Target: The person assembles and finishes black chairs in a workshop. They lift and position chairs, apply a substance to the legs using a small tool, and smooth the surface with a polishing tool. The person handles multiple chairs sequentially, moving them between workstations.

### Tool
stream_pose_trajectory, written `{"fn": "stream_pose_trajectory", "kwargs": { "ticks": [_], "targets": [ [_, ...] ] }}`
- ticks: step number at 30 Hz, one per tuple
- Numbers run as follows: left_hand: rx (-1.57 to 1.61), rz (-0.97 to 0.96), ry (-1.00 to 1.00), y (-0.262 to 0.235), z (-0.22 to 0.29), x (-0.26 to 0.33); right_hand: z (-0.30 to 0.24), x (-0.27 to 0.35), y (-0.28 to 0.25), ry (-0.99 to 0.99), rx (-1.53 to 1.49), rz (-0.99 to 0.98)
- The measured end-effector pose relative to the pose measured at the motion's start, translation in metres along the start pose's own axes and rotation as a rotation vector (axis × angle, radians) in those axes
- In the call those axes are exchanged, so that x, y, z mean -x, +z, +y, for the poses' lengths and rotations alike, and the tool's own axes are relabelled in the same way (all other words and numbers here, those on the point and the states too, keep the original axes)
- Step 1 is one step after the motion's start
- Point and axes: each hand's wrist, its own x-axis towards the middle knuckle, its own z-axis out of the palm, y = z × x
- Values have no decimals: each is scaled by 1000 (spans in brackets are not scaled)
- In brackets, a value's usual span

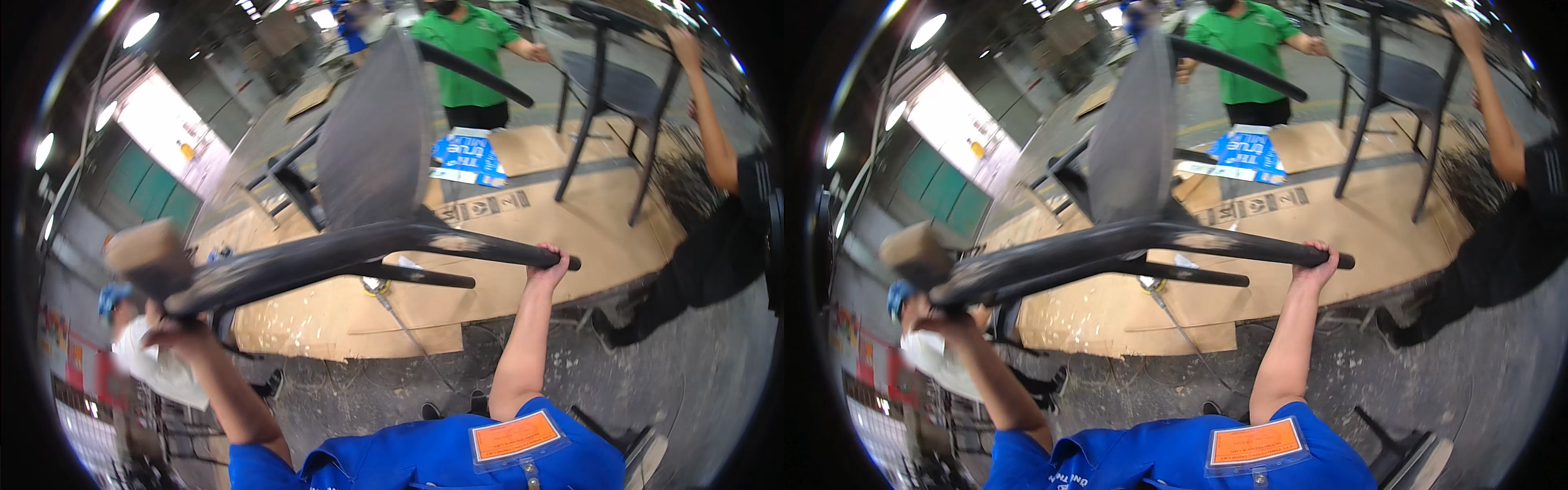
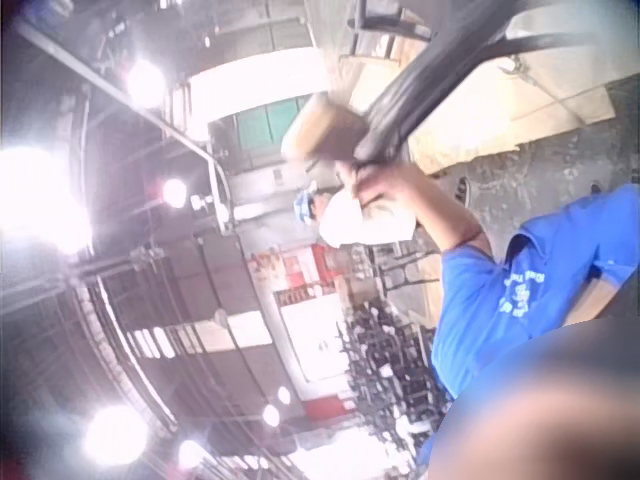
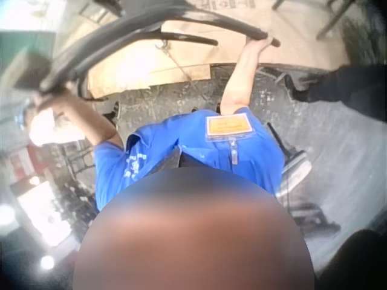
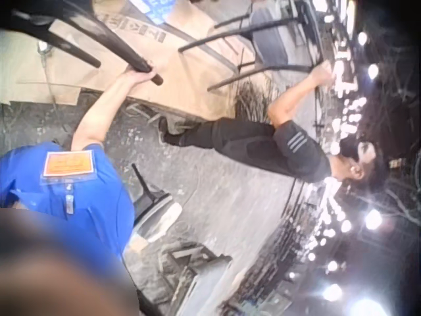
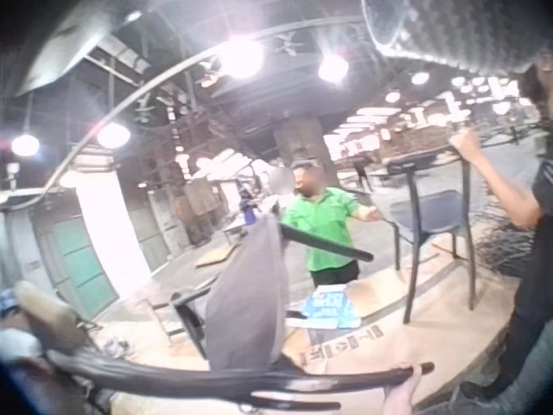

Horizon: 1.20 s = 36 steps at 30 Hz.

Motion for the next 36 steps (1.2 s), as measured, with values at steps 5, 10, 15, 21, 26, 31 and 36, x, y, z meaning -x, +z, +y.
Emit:
{"fn": "stream_pose_trajectory", "kwargs": {
  "ticks": [5,10,15,21,26,31,36],
  "targets": [
    [125,529,-166,1,40,6,-54,81,83,-139,182,-277],
    [-3,616,-302,-16,45,31,-71,156,151,-152,175,-398],
    [-103,666,-401,-44,29,56,-69,200,185,-110,234,-579],
    [-9,707,-816,-74,-5,106,-41,206,234,-53,460,-695],
    [171,737,-964,-103,-48,156,26,203,264,13,603,-731],
    [187,809,-1042,-136,-66,209,106,221,303,294,629,-996],
    [188,925,-967,-156,-63,236,206,268,324,506,691,-1045]
  ]
}}
